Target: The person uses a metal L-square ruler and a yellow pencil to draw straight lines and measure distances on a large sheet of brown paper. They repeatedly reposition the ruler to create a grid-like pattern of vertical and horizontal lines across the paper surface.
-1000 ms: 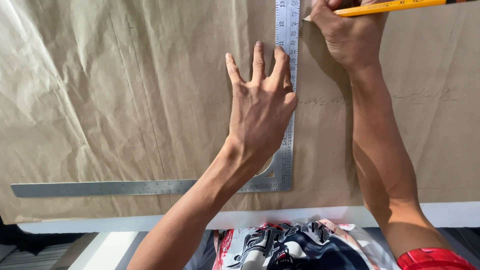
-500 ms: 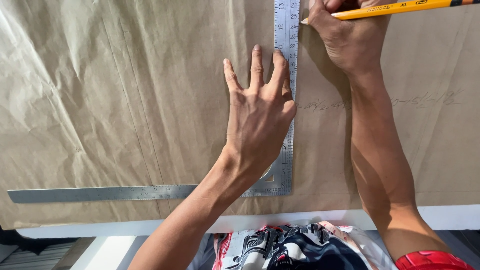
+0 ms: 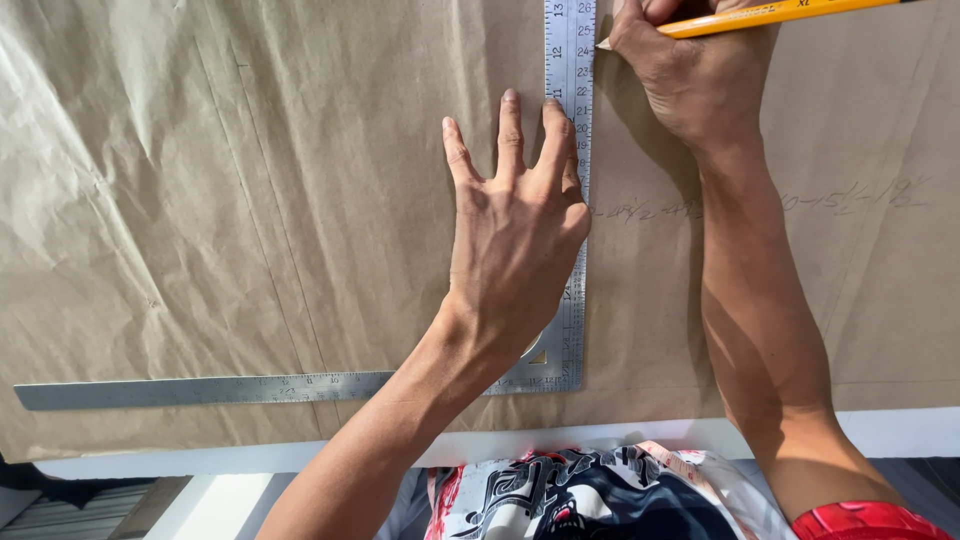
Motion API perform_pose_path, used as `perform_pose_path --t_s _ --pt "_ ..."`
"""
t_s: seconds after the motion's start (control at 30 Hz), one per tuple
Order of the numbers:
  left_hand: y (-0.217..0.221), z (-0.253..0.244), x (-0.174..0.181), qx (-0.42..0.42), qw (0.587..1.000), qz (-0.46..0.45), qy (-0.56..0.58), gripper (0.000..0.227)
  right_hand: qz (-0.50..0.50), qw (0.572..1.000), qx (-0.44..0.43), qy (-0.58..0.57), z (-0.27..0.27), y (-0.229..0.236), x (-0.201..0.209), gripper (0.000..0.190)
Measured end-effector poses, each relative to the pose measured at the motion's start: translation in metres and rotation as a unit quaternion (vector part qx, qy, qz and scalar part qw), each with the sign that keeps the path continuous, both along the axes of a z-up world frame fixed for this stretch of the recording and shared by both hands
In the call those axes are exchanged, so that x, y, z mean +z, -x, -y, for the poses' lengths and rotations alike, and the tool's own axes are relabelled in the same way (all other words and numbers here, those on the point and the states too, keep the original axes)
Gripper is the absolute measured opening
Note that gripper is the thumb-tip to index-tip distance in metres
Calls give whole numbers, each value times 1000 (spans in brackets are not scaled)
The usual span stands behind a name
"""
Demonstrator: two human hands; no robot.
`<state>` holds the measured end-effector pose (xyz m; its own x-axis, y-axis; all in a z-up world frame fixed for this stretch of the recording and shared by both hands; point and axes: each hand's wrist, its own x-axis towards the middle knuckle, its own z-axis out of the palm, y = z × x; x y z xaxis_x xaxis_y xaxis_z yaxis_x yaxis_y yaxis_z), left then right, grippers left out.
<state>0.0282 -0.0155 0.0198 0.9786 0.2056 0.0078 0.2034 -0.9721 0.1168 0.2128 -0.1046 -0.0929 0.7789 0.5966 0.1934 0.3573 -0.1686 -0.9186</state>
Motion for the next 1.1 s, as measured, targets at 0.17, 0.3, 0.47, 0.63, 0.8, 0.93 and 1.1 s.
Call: perform_pose_path --t_s 0.17,0.3,0.47,0.63,0.8,0.93,1.1 --pt "-1 0 2 3 1000 0 8 7 7 1000 19 2 0 1 7 36" --pt "-1 0 0 2 1000 0 3 12 14 1000 21 16 0 1 9 34" --pt "-1 -3 2 -7 1000 -3 15 9 44 998 20 28 2 -1 5 34" --pt "1 -6 4 -20 999 -18 45 13 30 999 33 10 1 1 9 32" --pt "8 -9 -5 -28 996 -22 77 57 31 999 5 -34 1 3 13 30" --pt "10 -10 -9 -35 995 -30 87 57 54 998 -3 -38 -1 5 16 22" --pt "9 -9 -7 -38 995 -34 90 57 39 999 18 7 -3 6 15 29"
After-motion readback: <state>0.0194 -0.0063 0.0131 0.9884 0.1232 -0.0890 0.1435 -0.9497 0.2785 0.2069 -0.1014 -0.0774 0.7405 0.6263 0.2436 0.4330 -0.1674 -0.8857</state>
